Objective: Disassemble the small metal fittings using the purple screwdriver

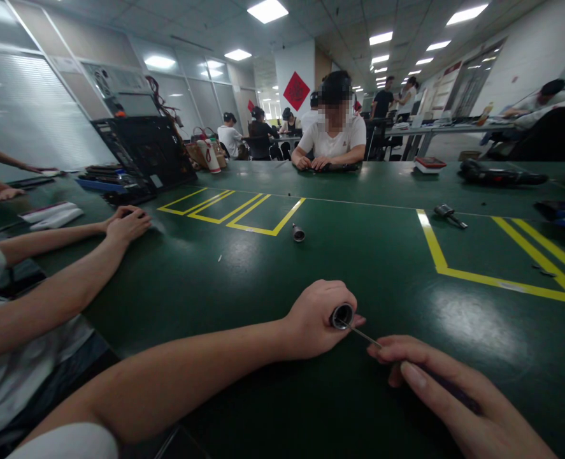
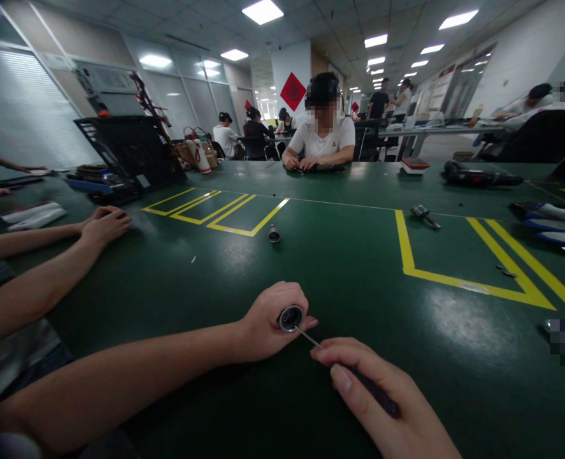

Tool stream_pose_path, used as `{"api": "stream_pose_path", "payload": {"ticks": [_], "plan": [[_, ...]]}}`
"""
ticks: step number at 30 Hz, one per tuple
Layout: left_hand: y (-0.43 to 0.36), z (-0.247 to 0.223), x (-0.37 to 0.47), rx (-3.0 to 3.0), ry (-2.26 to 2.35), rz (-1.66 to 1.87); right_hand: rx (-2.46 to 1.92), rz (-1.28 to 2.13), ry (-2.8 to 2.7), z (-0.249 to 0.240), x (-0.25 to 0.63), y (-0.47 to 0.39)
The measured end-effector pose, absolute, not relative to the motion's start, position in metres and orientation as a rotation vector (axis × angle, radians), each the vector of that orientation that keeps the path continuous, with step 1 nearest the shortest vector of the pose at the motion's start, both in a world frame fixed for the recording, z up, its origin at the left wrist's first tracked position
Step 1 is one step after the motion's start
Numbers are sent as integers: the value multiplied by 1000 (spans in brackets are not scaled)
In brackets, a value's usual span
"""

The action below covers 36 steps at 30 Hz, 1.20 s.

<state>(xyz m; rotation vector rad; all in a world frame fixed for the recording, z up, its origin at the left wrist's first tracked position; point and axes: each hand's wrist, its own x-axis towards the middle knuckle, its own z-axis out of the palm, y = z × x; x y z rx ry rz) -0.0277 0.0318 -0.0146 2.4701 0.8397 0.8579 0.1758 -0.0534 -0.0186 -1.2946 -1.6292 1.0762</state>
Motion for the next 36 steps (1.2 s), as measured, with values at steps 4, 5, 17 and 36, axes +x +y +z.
{"api": "stream_pose_path", "payload": {"ticks": [4, 5, 17, 36], "plan": [[32, -17, -26, 2347, 888, 991, -1179, 953, -1738, -11, 169, -51], [32, -17, -25, 2328, 873, 989, -1177, 941, -1748, -10, 168, -50], [32, -16, -26, 2285, 831, 928, -1244, 914, -1778, -15, 174, -55], [30, -14, -25, 2300, 963, 978, -1176, 985, -1414, -33, 182, -59]]}}
